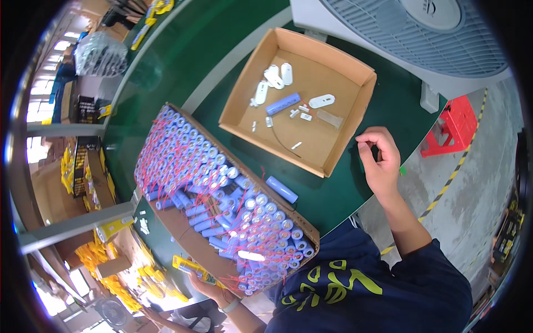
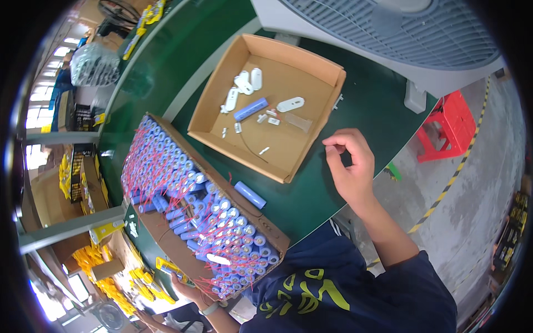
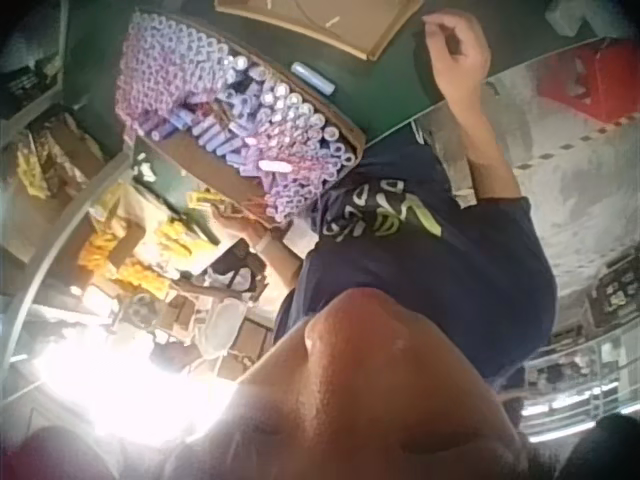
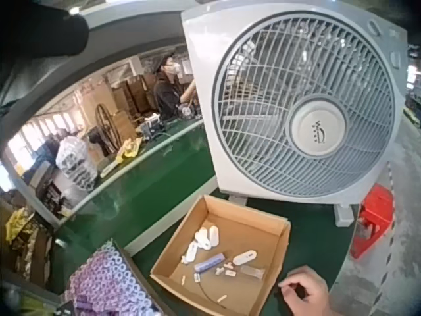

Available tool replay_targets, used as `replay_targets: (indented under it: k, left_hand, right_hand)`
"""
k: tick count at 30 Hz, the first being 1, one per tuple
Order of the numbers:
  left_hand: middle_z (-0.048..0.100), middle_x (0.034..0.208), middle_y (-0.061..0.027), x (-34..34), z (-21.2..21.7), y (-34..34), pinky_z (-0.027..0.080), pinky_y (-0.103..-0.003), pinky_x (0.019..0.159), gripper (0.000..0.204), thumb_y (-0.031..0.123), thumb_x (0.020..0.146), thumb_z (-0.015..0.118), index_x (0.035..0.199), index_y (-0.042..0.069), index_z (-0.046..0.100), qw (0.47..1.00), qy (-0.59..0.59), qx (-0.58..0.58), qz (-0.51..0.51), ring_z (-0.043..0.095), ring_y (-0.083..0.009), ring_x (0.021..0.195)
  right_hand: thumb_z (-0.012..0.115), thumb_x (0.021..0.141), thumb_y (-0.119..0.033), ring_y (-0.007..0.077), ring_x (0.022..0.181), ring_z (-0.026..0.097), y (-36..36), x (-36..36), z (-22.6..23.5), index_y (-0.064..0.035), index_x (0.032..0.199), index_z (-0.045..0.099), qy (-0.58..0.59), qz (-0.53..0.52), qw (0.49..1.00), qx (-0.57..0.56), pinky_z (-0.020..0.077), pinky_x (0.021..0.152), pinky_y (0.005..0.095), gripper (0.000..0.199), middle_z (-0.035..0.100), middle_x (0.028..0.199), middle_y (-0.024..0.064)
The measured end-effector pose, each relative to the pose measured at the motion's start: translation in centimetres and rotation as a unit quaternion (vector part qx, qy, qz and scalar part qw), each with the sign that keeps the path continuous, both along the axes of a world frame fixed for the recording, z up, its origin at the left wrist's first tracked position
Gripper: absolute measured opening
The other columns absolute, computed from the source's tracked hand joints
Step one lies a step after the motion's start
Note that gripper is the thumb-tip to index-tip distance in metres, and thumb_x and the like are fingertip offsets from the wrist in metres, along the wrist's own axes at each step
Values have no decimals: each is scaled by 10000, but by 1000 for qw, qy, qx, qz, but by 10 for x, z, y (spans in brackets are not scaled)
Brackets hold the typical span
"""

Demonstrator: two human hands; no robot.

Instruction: The person assembles flashlights by inserting batteries and components into flashlight casings by hand. The person walks over to exchange a component with a coworker, then returns to the workstation to assemble more flashlights.

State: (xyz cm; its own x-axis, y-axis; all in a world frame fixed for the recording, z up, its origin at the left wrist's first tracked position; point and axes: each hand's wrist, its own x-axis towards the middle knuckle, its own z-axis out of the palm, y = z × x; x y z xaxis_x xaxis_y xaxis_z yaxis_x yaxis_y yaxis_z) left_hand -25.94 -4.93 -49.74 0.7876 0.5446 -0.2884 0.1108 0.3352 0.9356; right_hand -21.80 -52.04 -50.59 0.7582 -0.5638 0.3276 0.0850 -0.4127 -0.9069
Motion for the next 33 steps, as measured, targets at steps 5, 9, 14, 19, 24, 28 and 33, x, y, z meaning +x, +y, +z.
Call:
replay_targets:
  k: [5, 9, 14, 19, 24, 28, 33]
  left_hand:
    - [589, 990, -94, 1, 0, 6, 496, -281, 731, 437, 231, 942, 518, 1307, -6, 482, 991, -24, 128, -33, 611, -182, 867]
    - [576, 1024, -121, -4, -8, 6, 547, -297, 668, 468, 115, 944, 519, 1374, -24, 399, 994, -68, 64, -50, 631, -203, 844]
    - [507, 1280, -159, -3, 16, -10, 562, -356, 786, 566, 35, 933, 499, 1462, -8, 301, 992, -109, 44, -38, 626, -225, 899]
    - [503, 1286, -164, -8, 8, 6, 565, -370, 792, 577, 21, 924, 492, 1467, -7, 299, 990, -134, 11, -36, 633, -253, 920]
    - [512, 1287, -163, -5, 8, 7, 567, -402, 816, 562, 29, 925, 491, 1458, -7, 315, 990, -125, -20, -59, 639, -290, 976]
    - [472, 1370, -182, -9, 10, 12, 536, -440, 915, 630, -17, 894, 429, 1497, 12, 249, 985, -153, -49, -65, 600, -332, 1112]
    - [445, 1413, -151, -5, 6, 6, 479, -418, 1002, 644, -48, 915, 462, 1511, 9, 224, 983, -154, -10, -99, 531, -249, 1220]
  right_hand:
    - [594, 862, 48, 116, 762, 550, 3, -1, -4, 5, 926, 621, -21, -16, 1000, 1, 450, 695, 234, 81, 589, 932, 68]
    - [578, 881, 40, 119, 813, 570, 3, -8, -6, 10, 931, 615, 12, -23, 1000, -11, 465, 733, 227, 70, 582, 946, 66]
    - [571, 872, 54, 109, 792, 560, -1, -12, -15, 8, 930, 614, -4, -14, 1000, -1, 462, 720, 228, 85, 576, 955, 56]
    - [585, 864, 45, 111, 787, 571, 1, -7, -21, -9, 923, 622, 22, -23, 998, -46, 468, 724, 237, 88, 581, 926, 49]
    - [577, 883, 26, 110, 809, 567, -10, -5, -34, -13, 936, 623, 0, -20, 998, -55, 462, 725, 236, 80, 576, 914, 33]
    - [572, 912, -15, 101, 825, 561, -15, 0, -44, -17, 978, 629, 8, -5, 997, -81, 453, 754, 236, 87, 596, 914, 19]
    - [564, 934, -33, 140, 896, 578, -50, 1, -68, -1, 1022, 612, 22, 15, 997, -77, 464, 821, 262, 106, 601, 979, 46]
